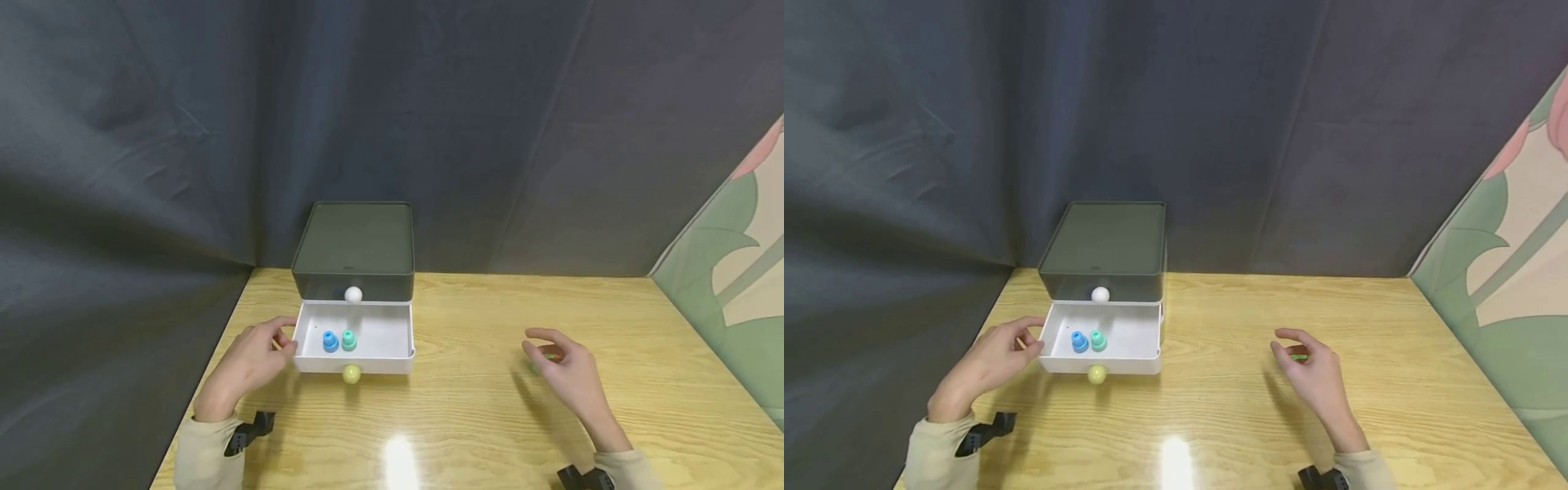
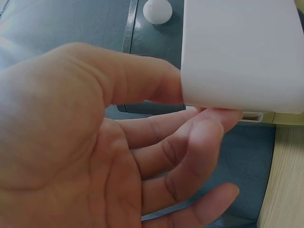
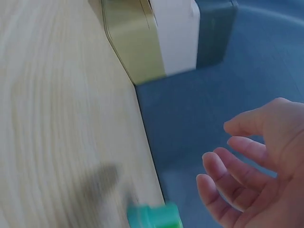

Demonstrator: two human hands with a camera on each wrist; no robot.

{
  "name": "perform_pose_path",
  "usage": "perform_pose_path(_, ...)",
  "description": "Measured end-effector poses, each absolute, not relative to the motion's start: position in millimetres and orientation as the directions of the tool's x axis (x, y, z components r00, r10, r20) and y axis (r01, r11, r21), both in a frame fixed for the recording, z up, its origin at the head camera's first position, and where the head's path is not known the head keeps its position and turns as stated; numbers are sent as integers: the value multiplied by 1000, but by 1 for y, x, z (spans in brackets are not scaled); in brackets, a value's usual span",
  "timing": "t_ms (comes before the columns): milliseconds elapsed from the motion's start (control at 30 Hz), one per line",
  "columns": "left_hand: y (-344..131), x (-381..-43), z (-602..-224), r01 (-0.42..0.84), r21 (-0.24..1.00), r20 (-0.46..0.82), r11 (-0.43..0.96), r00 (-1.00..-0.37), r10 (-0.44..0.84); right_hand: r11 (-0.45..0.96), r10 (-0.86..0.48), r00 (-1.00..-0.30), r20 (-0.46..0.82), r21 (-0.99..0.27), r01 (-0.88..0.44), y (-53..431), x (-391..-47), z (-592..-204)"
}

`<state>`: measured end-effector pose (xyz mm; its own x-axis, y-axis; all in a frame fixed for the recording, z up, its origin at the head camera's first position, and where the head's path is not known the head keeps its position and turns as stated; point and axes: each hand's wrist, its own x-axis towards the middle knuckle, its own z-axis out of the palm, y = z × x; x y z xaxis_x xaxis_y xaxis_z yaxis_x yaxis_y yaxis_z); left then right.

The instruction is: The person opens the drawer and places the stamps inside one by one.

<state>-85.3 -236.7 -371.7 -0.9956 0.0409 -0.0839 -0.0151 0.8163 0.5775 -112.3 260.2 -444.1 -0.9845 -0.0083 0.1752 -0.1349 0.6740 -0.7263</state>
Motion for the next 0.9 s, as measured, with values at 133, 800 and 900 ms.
perform_pose_path(133,-235,-86,-374,-12,583,-87,812,-995,48,679,56,-992,113,-732,-45,286,-111,-445)
perform_pose_path(800,-238,-87,-371,-2,567,-79,824,-996,52,694,49,-999,1,-719,33,326,-120,-468)
perform_pose_path(900,-237,-86,-371,-7,574,-86,819,-995,51,692,50,-999,8,-722,29,328,-119,-470)
